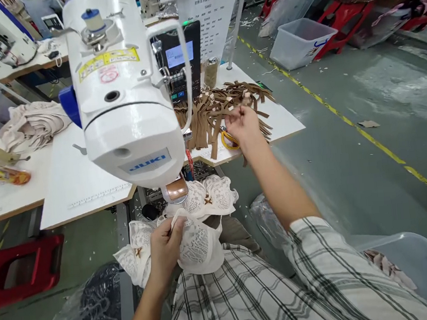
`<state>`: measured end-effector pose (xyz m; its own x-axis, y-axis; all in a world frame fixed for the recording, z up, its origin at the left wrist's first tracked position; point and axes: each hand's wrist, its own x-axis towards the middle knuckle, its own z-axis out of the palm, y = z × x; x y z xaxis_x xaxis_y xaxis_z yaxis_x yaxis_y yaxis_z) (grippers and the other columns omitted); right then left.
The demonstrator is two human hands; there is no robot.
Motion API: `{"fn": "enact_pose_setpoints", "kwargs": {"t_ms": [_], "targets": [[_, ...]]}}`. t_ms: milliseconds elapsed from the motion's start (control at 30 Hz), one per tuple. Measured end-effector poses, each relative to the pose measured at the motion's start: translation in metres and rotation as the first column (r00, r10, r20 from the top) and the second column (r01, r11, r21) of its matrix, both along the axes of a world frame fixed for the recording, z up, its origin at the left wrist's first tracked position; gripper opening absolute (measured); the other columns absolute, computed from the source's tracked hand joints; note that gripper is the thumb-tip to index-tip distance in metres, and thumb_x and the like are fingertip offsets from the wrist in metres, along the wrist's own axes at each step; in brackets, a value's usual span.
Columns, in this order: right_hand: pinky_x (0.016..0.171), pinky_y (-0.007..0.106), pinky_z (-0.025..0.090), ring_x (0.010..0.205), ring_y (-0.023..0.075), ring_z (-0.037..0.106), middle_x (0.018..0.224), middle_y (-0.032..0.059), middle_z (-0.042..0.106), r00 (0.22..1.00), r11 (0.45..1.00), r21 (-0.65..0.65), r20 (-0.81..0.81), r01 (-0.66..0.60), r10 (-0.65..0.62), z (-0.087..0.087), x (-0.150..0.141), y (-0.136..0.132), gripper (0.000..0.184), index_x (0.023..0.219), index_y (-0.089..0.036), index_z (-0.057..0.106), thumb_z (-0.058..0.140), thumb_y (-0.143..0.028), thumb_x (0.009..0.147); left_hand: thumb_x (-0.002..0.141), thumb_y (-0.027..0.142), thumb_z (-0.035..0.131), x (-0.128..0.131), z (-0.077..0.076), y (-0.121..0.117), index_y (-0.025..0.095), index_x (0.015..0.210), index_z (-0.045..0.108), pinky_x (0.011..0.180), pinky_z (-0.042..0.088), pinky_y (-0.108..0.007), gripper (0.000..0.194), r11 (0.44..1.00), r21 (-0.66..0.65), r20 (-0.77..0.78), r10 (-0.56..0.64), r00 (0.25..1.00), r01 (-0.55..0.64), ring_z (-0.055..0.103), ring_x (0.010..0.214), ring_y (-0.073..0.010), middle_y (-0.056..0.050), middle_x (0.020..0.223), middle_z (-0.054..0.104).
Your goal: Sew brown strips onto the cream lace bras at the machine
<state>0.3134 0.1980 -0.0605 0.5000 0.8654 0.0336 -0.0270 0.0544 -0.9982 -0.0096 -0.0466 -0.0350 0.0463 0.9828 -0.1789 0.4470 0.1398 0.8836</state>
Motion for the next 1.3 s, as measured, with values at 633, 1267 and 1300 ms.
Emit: {"fn": "enact_pose_setpoints", "kwargs": {"t_ms": [633, 1267, 1300], "targets": [[0.049, 0.023, 0.03, 0.052, 0.0092, 0.031, 0.059, -0.006, 0.039, 0.854, 0.918, 0.245, -0.352, -0.31, 0.383, 0.002, -0.136, -0.173, 0.032, 0.086, -0.026, 0.056, 0.062, -0.057, 0.087, 0.094, 0.028, 0.058, 0.012, 0.028, -0.015, 0.017, 0.086, 0.07, 0.059, 0.044, -0.022, 0.019, 0.962, 0.191, -0.042, -0.19, 0.981, 0.194, 0.057, 0.066, -0.0119, -0.002, 0.074, 0.065], [0.061, 0.022, 0.05, 0.059, 0.0083, 0.054, 0.076, -0.0018, 0.063, 0.299, 0.671, 0.004, -0.893, -0.742, 0.336, -0.008, -0.137, -0.198, 0.036, 0.091, -0.022, 0.065, 0.058, -0.057, 0.09, 0.09, 0.051, 0.057, 0.01, -0.002, 0.003, 0.015, 0.067, 0.057, 0.049, 0.03, -0.02, 0.042, 0.921, -0.3, 0.239, -0.179, 0.954, 0.248, 0.04, 0.053, -0.0081, 0.003, 0.06, 0.049], [0.062, 0.023, 0.051, 0.064, 0.01, 0.058, 0.078, -0.0003, 0.066, 0.295, 0.568, -0.019, -0.868, -0.823, 0.399, -0.012, -0.139, -0.206, 0.039, 0.093, -0.021, 0.067, 0.064, -0.059, 0.085, 0.09, 0.051, 0.057, 0.011, -0.001, 0.003, 0.015, 0.067, 0.056, 0.049, 0.03, -0.02, 0.042, 0.932, -0.291, 0.225, -0.155, 0.962, 0.218, 0.04, 0.054, -0.0081, 0.003, 0.06, 0.048]]}}
